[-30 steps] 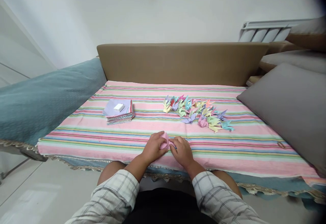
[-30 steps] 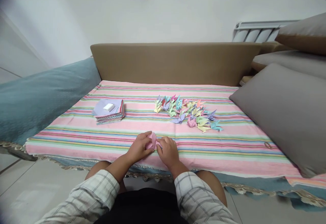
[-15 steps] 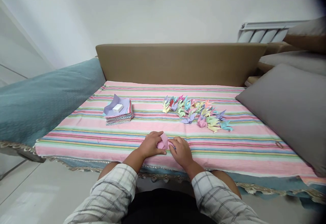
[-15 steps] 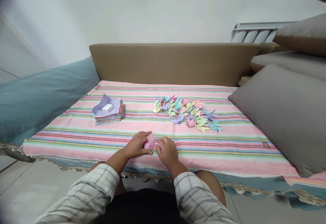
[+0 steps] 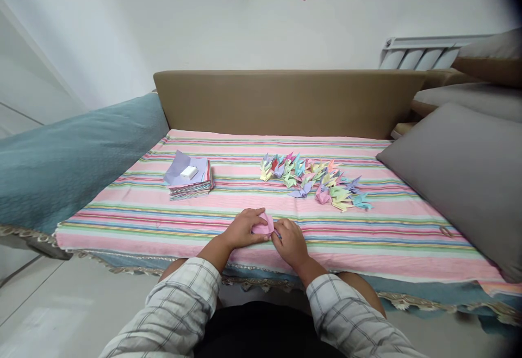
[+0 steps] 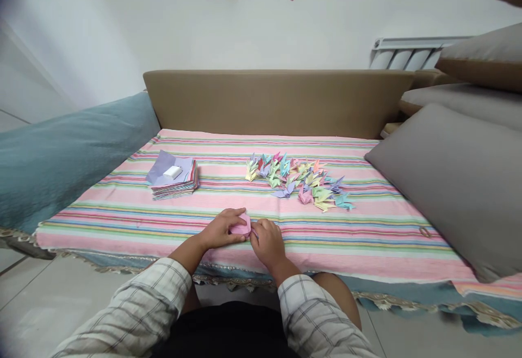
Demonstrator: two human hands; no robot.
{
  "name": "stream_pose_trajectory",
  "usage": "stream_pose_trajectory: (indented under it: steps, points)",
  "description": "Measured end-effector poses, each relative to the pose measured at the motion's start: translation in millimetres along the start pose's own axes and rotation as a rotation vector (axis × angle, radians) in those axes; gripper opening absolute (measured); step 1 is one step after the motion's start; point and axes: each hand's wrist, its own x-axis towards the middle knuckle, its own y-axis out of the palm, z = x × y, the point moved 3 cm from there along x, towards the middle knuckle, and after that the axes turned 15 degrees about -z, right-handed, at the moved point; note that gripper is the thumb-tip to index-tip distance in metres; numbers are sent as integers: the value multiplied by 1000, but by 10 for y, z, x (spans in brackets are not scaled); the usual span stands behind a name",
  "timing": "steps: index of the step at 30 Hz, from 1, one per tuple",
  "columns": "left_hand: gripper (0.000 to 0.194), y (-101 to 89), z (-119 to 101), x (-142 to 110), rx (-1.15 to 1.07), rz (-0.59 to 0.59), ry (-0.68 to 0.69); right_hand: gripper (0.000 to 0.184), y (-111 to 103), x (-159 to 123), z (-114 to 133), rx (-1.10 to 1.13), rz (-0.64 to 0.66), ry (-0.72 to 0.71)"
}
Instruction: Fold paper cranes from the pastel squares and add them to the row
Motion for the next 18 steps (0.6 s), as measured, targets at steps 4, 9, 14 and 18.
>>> stream_pose_trajectory:
  steps: [4, 9, 14, 18]
  points:
    - [54, 46, 56, 1, -61, -48, -47, 12, 13, 4, 0, -22, 16, 10]
    - [49, 110, 93, -33, -158, -182, -138, 17, 5, -1, -5, 12, -4, 25]
    - [36, 153, 82, -51, -172, -243, -190, 21, -13, 2, -30, 94, -53, 63]
    - [32, 177, 59, -50, -142, -224, -186, 29, -52, -10, -86, 268, -112, 202]
